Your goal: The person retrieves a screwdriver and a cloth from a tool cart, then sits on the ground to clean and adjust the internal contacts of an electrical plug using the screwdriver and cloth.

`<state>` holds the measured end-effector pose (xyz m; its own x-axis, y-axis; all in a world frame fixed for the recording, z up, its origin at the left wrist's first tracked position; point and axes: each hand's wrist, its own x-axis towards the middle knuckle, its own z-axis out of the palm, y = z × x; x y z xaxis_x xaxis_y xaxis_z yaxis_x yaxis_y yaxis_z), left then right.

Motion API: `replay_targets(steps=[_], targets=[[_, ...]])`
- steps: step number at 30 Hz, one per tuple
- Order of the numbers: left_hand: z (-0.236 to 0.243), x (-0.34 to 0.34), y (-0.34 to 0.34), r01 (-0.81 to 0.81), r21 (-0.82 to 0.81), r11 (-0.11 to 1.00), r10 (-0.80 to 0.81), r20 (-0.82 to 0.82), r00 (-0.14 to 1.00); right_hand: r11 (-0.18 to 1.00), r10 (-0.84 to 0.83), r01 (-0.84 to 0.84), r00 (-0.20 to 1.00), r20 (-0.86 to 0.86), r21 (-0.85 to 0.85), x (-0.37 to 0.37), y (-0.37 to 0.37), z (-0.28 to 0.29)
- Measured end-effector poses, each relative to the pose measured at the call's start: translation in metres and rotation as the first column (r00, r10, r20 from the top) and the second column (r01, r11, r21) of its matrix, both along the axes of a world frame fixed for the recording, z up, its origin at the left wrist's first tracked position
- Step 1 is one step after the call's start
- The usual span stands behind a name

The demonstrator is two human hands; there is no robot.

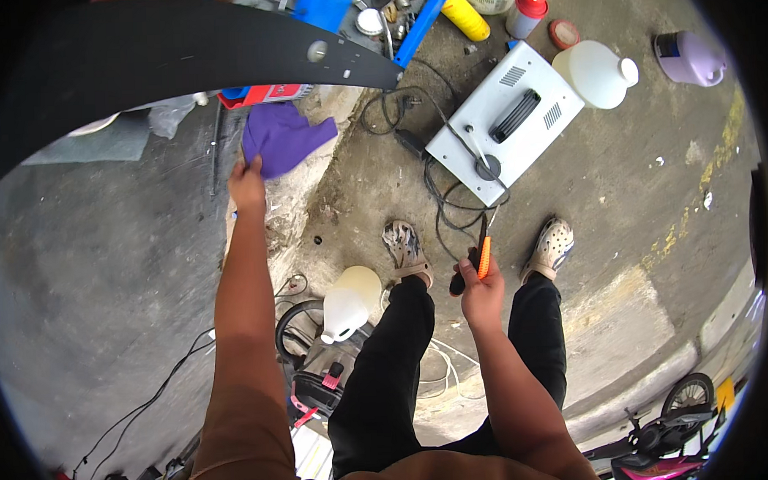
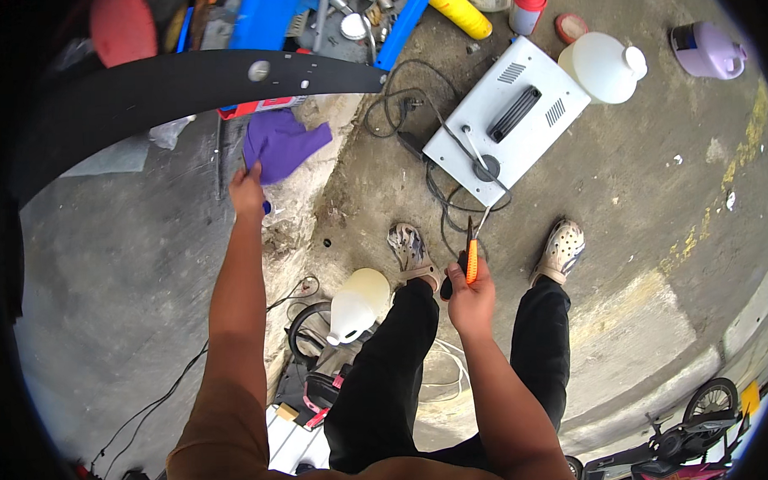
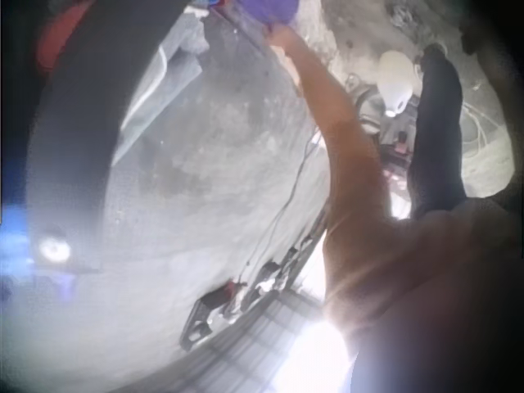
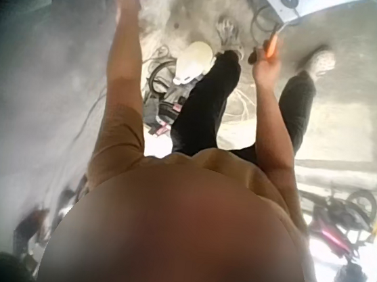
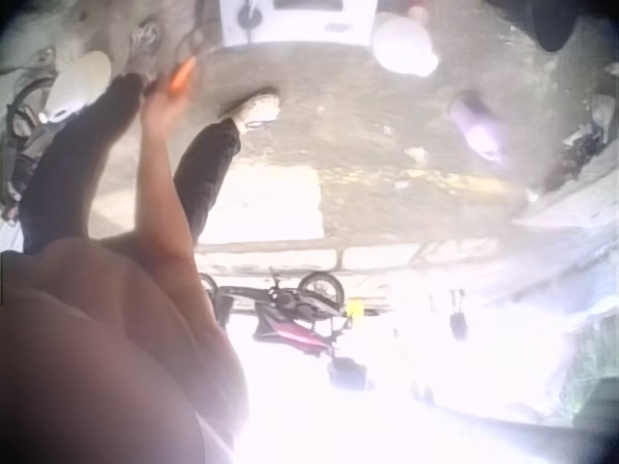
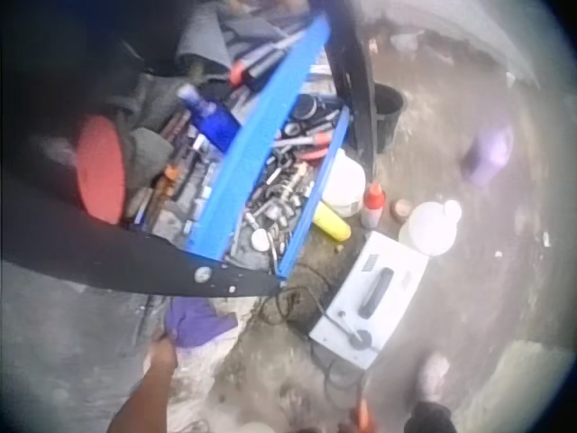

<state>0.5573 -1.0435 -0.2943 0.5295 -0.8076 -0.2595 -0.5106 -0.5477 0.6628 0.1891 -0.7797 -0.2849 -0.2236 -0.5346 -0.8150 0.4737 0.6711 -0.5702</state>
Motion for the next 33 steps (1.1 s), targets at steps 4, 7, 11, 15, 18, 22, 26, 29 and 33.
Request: replay_targets(steps=[4, 7, 11, 15, 18, 22, 26, 29, 33], targets=[[0.086, -0.011, 0.107, -0.166, 0.067, 0.984, 0.177, -0.23, 0.957, 0.96, 0.268, -0.27, 0.963, -0.042, -0.072, -0.006, 0.007, 0.015], [0.143, -0.035, 0.177, -0.218, 0.001, 0.976, 0.204, -0.352, 0.914, 0.865, 0.476, -0.482, 0.876, -0.074, -0.138, -0.015, 0.022, 0.045], [0.2, -0.087, 0.221, 0.217, 0.41, 0.886, -0.065, -0.354, 0.933, 0.859, 0.464, -0.436, 0.884, 0.049, -0.269, -0.023, 0.035, 0.116], [0.242, -0.179, 0.247, 0.496, 0.313, 0.81, -0.221, -0.62, 0.753, 0.83, 0.492, -0.432, 0.865, 0.096, -0.352, -0.052, 0.039, 0.219], [0.273, -0.243, 0.26, 0.534, 0.062, 0.843, -0.421, -0.541, 0.728, 0.821, 0.545, -0.486, 0.824, 0.154, -0.3, -0.081, 0.025, 0.281], [0.318, -0.292, 0.275, 0.52, 0.048, 0.853, -0.457, -0.414, 0.787, 0.719, 0.678, -0.667, 0.735, -0.015, -0.195, -0.127, 0.016, 0.351], [0.364, -0.324, 0.288, 0.428, -0.061, 0.902, -0.416, -0.391, 0.821, 0.556, 0.769, -0.749, 0.628, -0.118, -0.36, -0.162, 0.0, 0.409], [0.382, -0.334, 0.289, 0.276, -0.121, 0.954, -0.291, -0.6, 0.745, 0.501, 0.769, -0.775, 0.603, -0.213, -0.384, -0.17, -0.016, 0.448], [0.381, -0.315, 0.294, -0.085, 0.049, 0.995, 0.086, -0.853, 0.516, 0.568, 0.676, -0.617, 0.727, -0.119, -0.544, -0.146, -0.047, 0.489]])
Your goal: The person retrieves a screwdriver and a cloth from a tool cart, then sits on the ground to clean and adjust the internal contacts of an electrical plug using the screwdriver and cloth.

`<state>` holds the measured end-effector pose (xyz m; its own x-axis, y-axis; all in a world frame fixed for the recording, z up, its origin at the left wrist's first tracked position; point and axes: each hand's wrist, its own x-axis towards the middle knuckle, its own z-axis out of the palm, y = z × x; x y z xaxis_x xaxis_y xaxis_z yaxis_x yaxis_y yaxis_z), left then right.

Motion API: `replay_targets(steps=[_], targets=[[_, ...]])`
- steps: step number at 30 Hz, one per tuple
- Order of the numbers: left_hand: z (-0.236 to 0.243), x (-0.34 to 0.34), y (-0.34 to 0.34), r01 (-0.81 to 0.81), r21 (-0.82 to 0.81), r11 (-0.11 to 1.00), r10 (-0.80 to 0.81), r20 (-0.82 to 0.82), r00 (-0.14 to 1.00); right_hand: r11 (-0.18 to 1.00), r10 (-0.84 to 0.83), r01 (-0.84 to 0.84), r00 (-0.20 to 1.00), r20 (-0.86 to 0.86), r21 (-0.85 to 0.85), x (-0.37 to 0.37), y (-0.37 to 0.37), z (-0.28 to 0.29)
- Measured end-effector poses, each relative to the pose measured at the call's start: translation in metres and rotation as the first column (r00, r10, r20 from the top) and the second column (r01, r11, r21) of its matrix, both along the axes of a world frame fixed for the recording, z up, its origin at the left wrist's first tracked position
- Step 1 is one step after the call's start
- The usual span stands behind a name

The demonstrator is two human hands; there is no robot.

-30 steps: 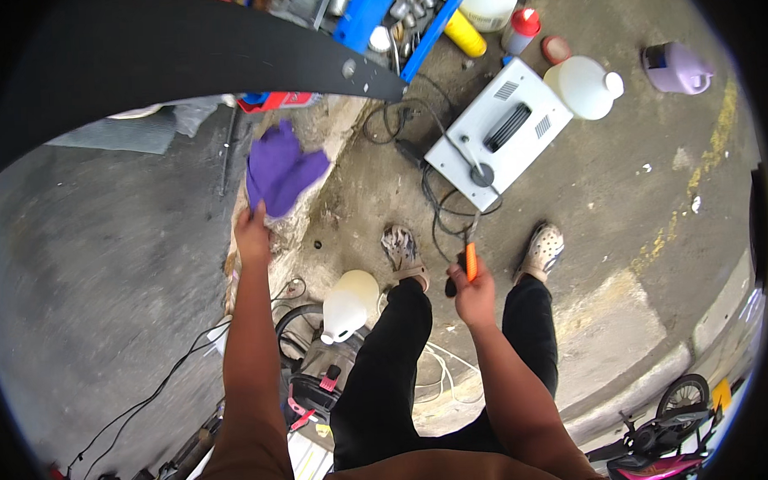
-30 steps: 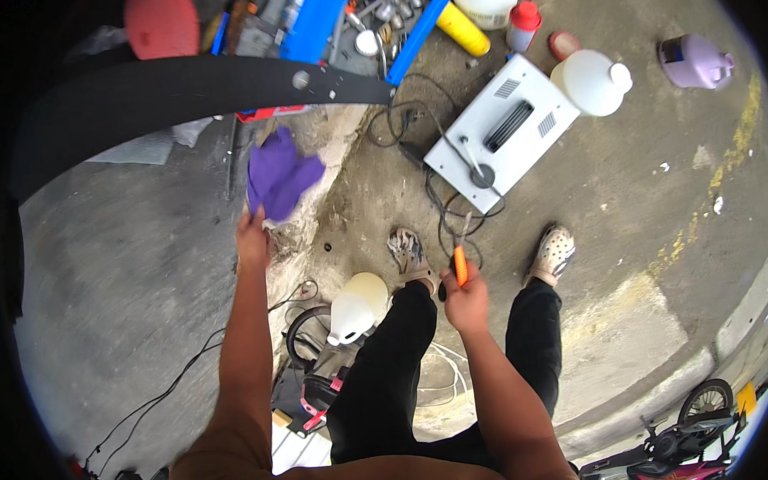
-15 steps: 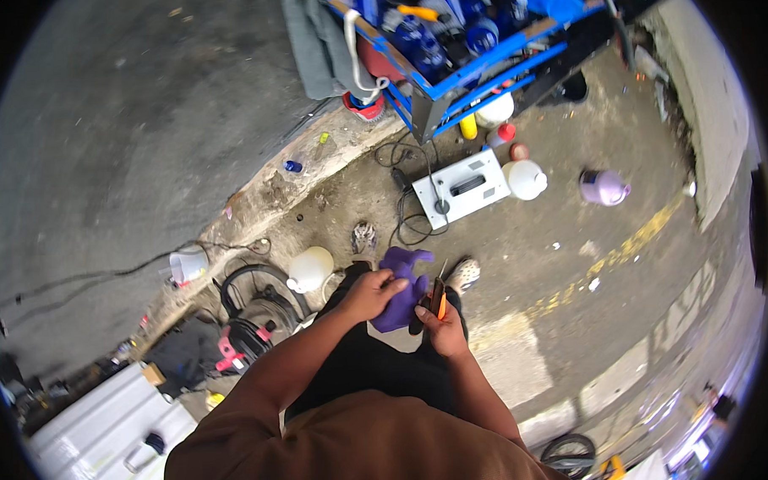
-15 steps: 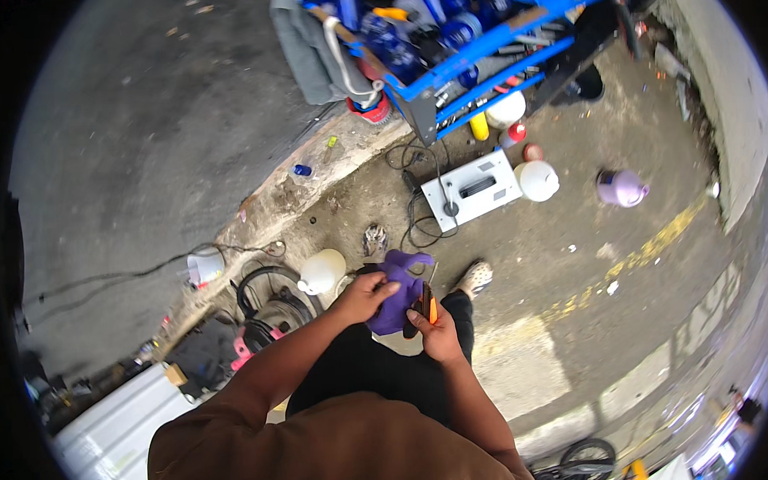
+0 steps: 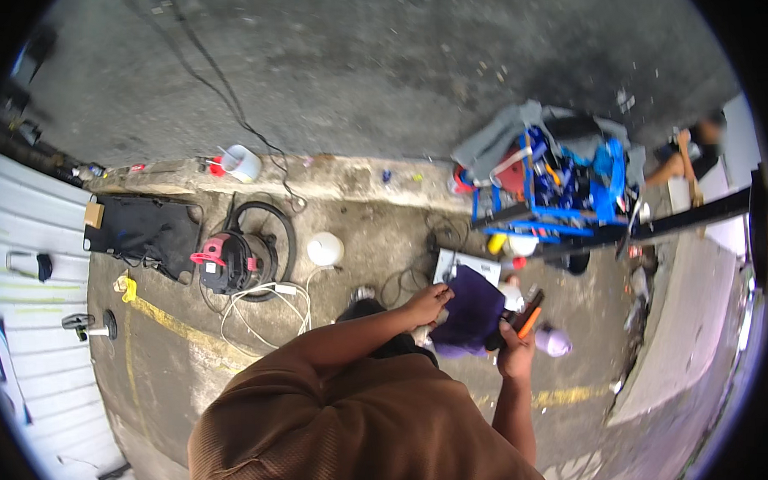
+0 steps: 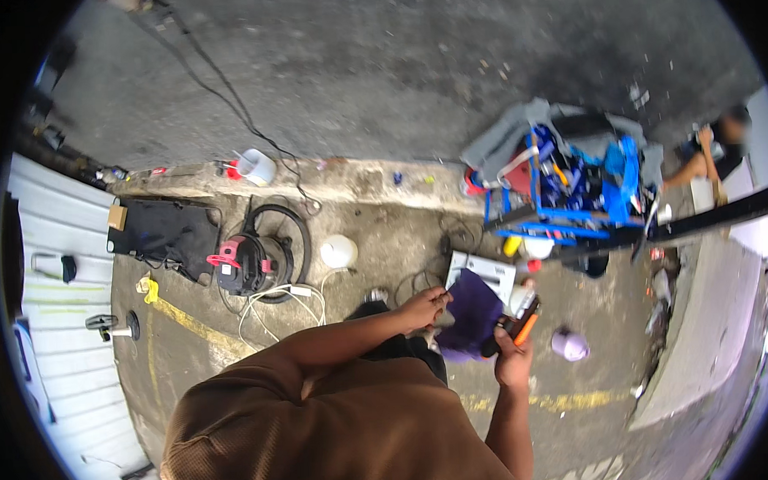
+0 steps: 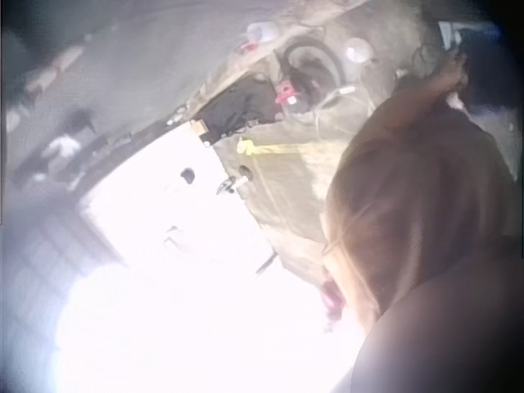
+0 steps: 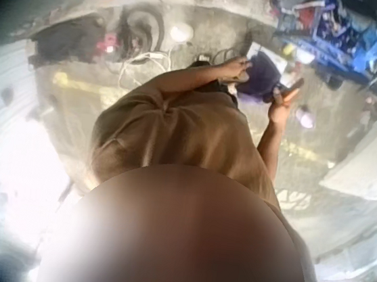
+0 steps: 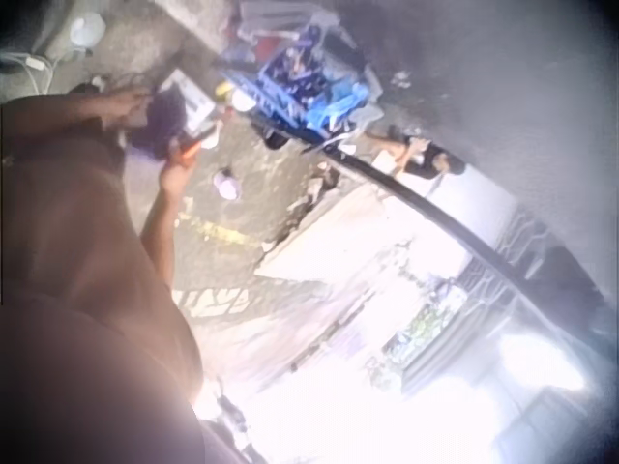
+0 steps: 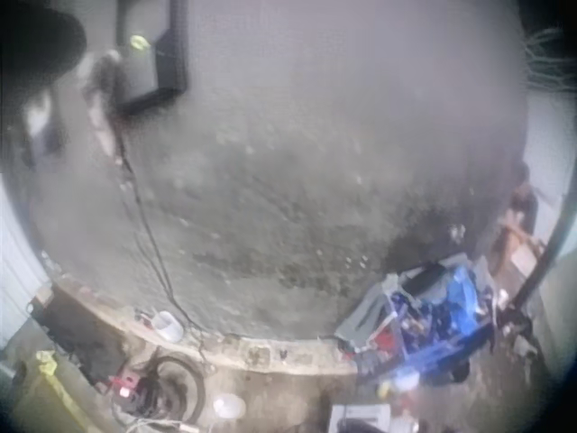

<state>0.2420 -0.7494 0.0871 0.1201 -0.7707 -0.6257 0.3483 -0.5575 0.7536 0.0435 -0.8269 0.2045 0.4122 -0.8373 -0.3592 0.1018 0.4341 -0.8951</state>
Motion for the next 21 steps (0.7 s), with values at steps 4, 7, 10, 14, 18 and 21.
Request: replay_targets(steps=[4, 7, 10, 14, 18, 21], targets=[[-0.005, 0.038, 0.001, 0.27, 0.093, 0.958, -0.274, 0.033, 0.961, 0.981, 0.081, -0.079, 0.997, 0.002, -0.178, 0.051, 0.007, 0.029], [0.011, 0.05, 0.007, 0.253, -0.094, 0.963, -0.268, -0.236, 0.934, 0.88, 0.292, -0.425, 0.837, -0.463, -0.212, 0.102, 0.022, 0.033], [0.046, 0.072, 0.021, 0.024, -0.238, 0.971, -0.127, -0.428, 0.895, 0.83, 0.367, -0.469, 0.866, -0.34, -0.3, 0.141, 0.028, 0.033], [0.081, 0.114, 0.029, -0.045, -0.117, 0.992, -0.065, -0.785, 0.616, 0.92, 0.346, -0.38, 0.902, -0.258, -0.095, 0.166, 0.028, 0.029], [0.083, 0.126, 0.026, 0.047, -0.228, 0.973, -0.118, -0.307, 0.944, 0.98, 0.197, -0.198, 0.979, 0.045, 0.024, 0.185, 0.034, 0.023], [0.071, 0.143, 0.027, -0.022, -0.217, 0.976, -0.045, -0.299, 0.953, 0.992, 0.125, -0.125, 0.992, -0.012, -0.009, 0.201, 0.037, 0.017]])
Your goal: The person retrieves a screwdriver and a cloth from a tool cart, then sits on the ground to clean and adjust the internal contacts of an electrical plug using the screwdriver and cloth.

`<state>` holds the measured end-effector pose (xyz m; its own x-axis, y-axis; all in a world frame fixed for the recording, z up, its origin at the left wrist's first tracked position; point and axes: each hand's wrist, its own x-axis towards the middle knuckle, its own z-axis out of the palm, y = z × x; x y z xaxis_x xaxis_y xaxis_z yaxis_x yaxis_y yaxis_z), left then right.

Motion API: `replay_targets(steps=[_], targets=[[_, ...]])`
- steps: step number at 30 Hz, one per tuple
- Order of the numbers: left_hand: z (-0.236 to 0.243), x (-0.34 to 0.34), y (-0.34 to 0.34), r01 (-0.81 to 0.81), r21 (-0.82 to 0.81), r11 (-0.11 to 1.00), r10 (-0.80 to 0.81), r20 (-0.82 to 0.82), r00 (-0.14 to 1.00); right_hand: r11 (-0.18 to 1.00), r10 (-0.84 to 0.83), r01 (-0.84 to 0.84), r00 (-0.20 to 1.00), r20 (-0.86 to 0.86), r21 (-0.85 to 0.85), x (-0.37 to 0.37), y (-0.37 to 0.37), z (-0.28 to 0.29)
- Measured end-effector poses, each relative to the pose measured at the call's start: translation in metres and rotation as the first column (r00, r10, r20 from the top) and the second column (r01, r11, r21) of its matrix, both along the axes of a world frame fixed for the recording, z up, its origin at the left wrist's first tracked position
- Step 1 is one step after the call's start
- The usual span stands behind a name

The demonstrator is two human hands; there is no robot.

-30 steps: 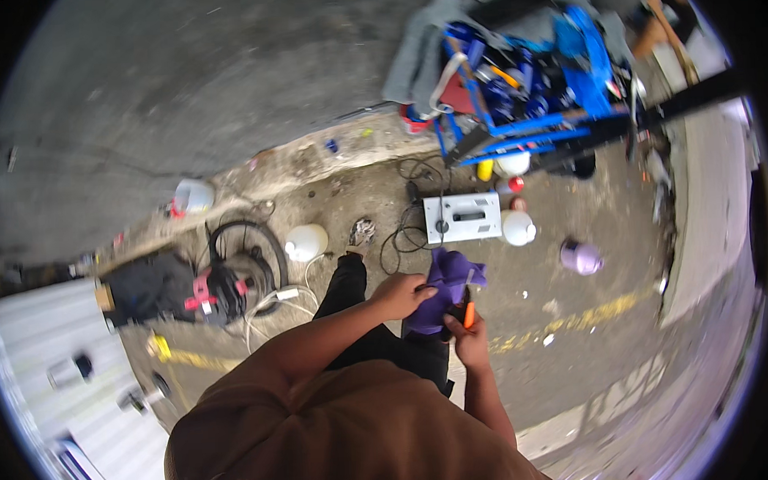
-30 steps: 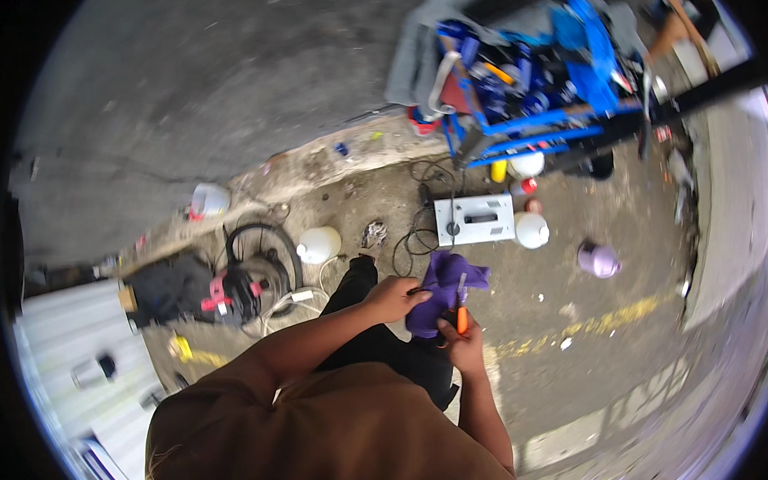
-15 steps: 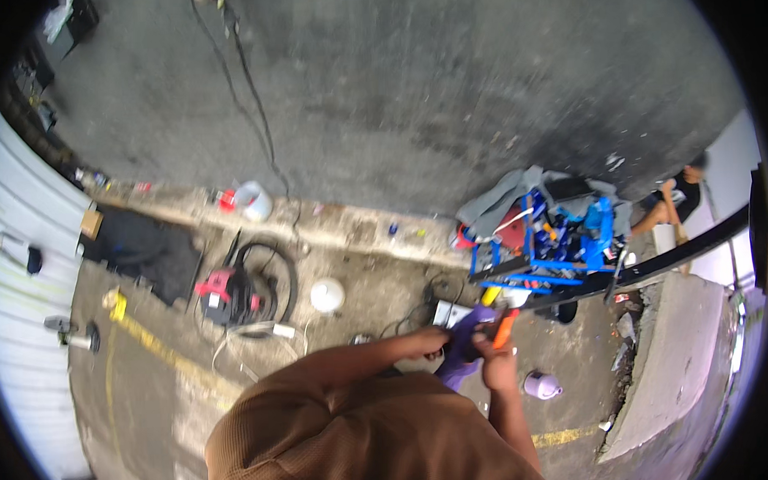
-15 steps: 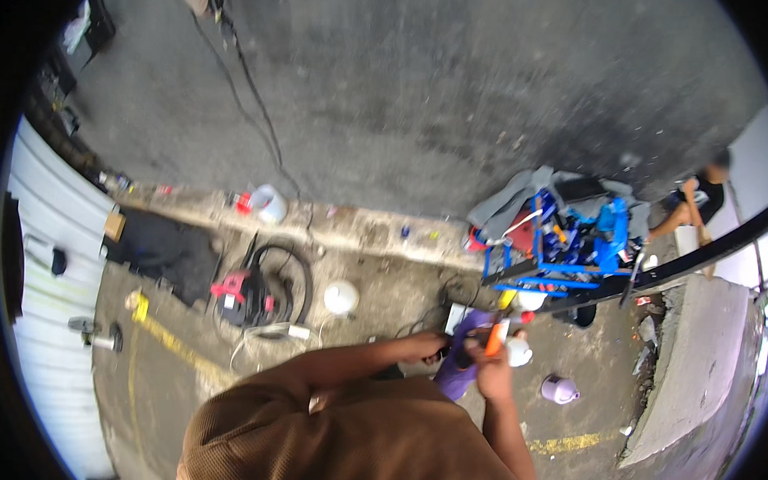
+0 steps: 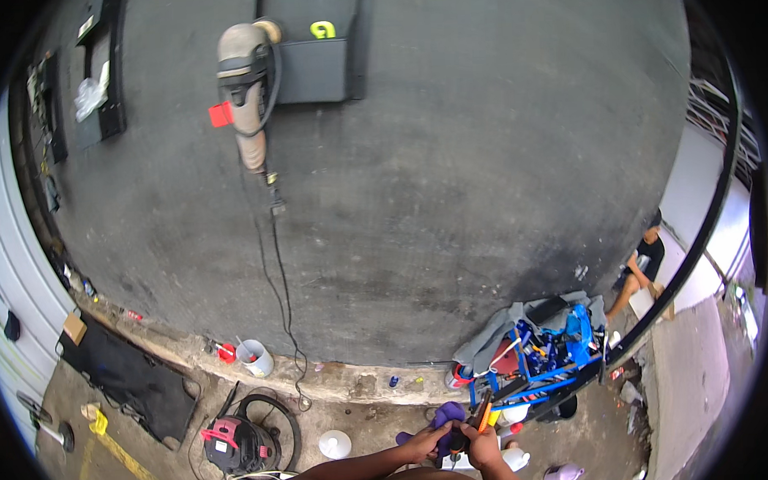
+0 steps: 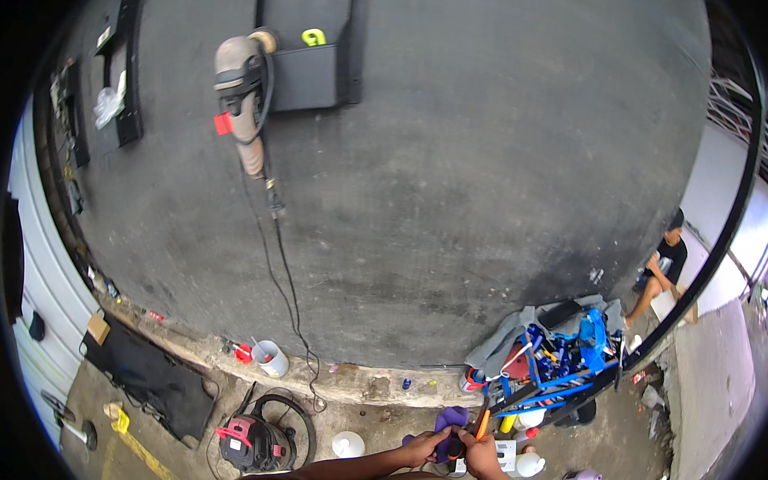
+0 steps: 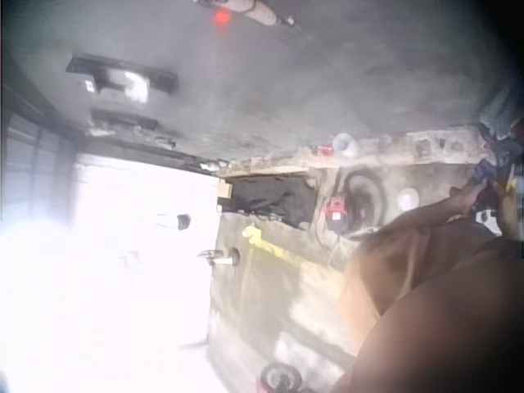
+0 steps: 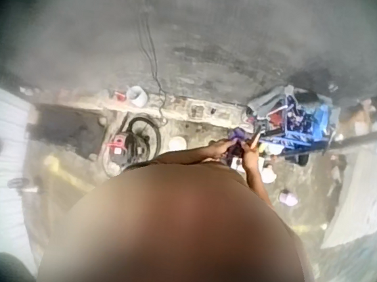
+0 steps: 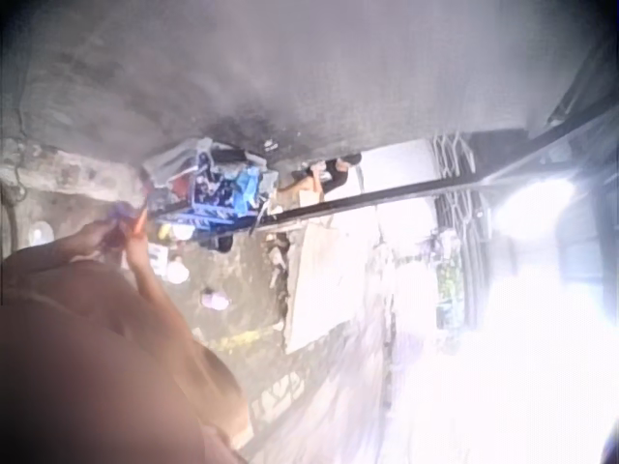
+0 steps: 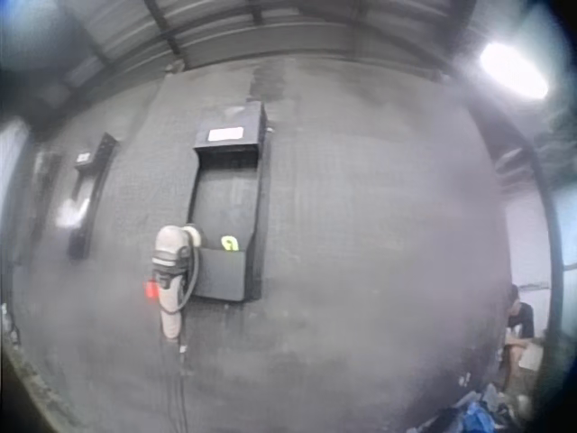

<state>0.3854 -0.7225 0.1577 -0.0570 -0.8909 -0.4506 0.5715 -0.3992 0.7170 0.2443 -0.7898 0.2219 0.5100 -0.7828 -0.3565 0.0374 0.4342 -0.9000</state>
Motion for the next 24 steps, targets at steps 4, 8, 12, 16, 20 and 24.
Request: replay_targets(steps=[4, 8, 12, 16, 20, 24], targets=[[-0.006, 0.025, 0.013, -0.132, -0.055, 0.99, 0.138, 0.132, 0.982, 0.953, -0.066, 0.076, 0.997, 0.045, -0.292, 0.015, 0.0, -0.009], [0.002, 0.037, 0.017, -0.273, -0.342, 0.899, 0.361, 0.227, 0.904, 0.959, -0.074, 0.038, 0.99, -0.119, -0.282, 0.046, -0.004, -0.02], [0.008, 0.055, 0.02, -0.27, -0.326, 0.906, 0.423, 0.673, 0.607, 0.904, 0.049, -0.054, 0.999, -0.022, -0.425, 0.091, -0.001, -0.023], [0.012, 0.073, 0.033, -0.43, -0.35, 0.832, 0.545, 0.658, 0.52, 0.897, 0.076, -0.123, 0.989, -0.128, -0.424, 0.126, 0.009, -0.005], [0.026, 0.084, 0.037, -0.526, -0.402, 0.749, 0.638, 0.652, 0.41, 0.853, 0.071, -0.103, 0.994, -0.081, -0.512, 0.158, 0.014, 0.014], [0.051, 0.086, 0.035, -0.545, -0.385, 0.745, 0.643, 0.632, 0.432, 0.844, -0.008, -0.032, 0.997, -0.073, -0.535, 0.173, 0.007, 0.027]])
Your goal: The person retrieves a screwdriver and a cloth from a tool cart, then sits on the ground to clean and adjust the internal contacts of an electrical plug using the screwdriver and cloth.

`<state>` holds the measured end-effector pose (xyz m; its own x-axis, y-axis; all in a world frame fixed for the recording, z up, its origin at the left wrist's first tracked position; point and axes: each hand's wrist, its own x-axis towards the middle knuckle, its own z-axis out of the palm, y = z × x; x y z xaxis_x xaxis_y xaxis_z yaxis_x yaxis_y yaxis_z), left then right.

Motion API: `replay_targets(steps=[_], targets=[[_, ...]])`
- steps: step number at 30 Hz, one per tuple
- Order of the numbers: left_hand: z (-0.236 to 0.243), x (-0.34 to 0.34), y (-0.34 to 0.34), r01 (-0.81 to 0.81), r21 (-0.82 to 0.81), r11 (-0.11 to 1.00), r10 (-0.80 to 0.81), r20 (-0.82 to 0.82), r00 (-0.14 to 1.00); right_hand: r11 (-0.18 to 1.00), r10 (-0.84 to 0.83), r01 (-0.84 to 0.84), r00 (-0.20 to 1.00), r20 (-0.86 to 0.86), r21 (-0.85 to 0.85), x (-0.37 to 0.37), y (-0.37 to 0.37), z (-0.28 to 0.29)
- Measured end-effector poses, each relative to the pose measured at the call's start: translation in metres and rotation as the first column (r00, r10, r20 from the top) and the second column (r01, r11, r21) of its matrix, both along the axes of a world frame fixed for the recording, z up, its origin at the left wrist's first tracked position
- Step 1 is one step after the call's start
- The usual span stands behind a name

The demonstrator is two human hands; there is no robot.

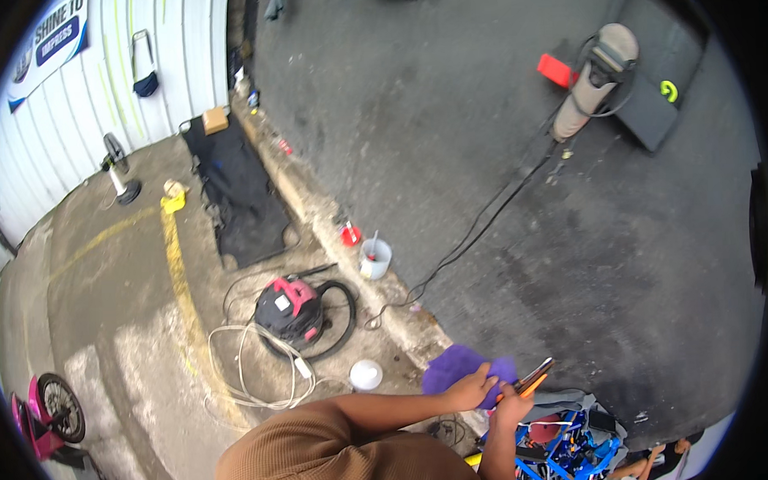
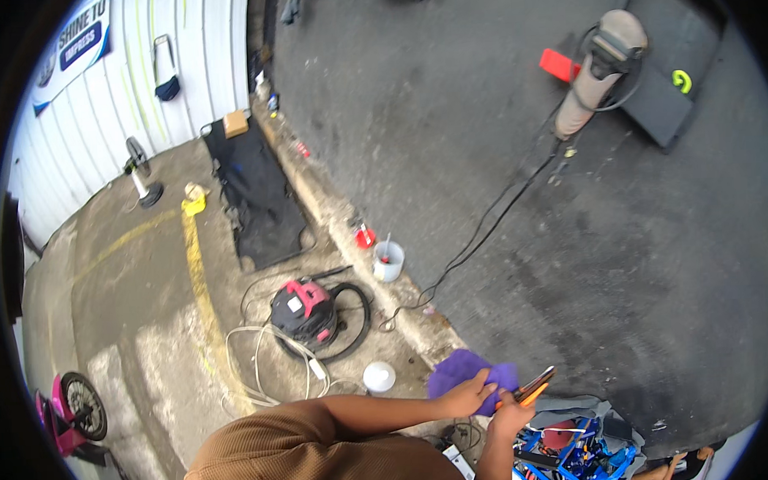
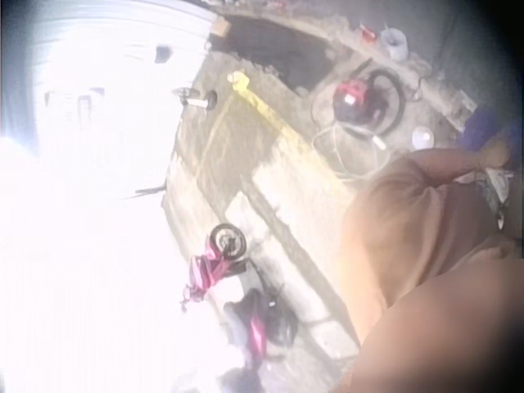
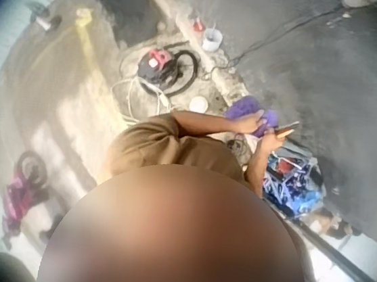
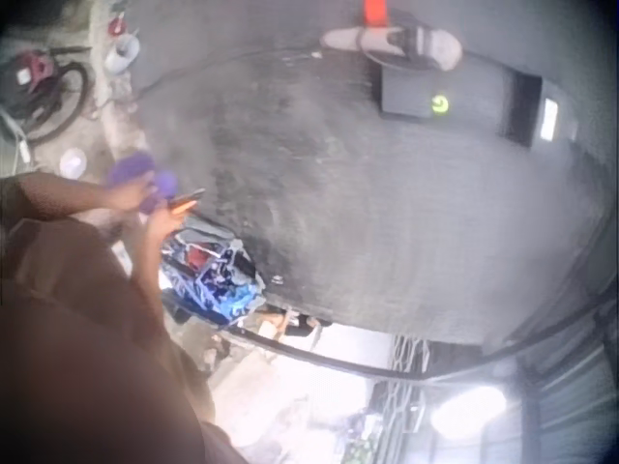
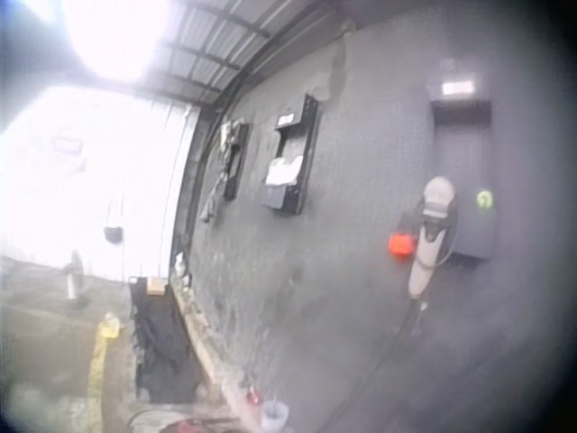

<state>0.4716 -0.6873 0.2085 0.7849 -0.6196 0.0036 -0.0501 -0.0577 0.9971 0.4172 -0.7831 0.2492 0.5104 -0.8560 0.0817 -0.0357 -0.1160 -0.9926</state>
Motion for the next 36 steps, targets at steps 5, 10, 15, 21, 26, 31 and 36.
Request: replay_targets(steps=[5, 10, 15, 21, 26, 31, 36], targets=[[0.026, -0.004, 0.0, 0.09, 0.089, 0.992, -0.092, 0.027, 0.995, 0.992, -0.064, 0.058, 0.996, 0.055, 0.112, 0.0, -0.007, 0.022], [0.028, -0.013, -0.008, 0.099, -0.027, 0.995, -0.1, -0.026, 0.995, 0.965, -0.165, 0.159, 0.986, 0.008, 0.206, -0.018, -0.017, 0.013], [0.01, -0.036, 0.017, 0.243, -0.032, 0.97, -0.241, 0.055, 0.969, 0.86, -0.397, 0.347, 0.915, 0.063, 0.375, -0.052, -0.074, 0.021], [-0.03, -0.026, 0.035, 0.182, -0.306, 0.934, -0.325, -0.527, 0.785, 0.949, 0.014, -0.076, 0.979, 0.202, 0.306, -0.112, -0.068, 0.061], [0.0, -0.058, -0.026, -0.057, -0.669, 0.741, -0.513, -0.62, 0.593, 0.997, -0.011, 0.008, 0.999, -0.042, -0.073, -0.092, -0.008, 0.027], [0.011, -0.084, -0.027, -0.16, -0.691, 0.705, -0.691, -0.72, 0.067, 0.956, -0.063, -0.039, 0.941, -0.334, -0.29, -0.106, 0.012, 0.02], [0.001, -0.121, -0.041, -0.081, -0.806, 0.586, -0.786, -0.59, 0.187, 0.911, -0.225, 0.095, 0.93, -0.29, -0.401, -0.144, 0.016, 0.015]])
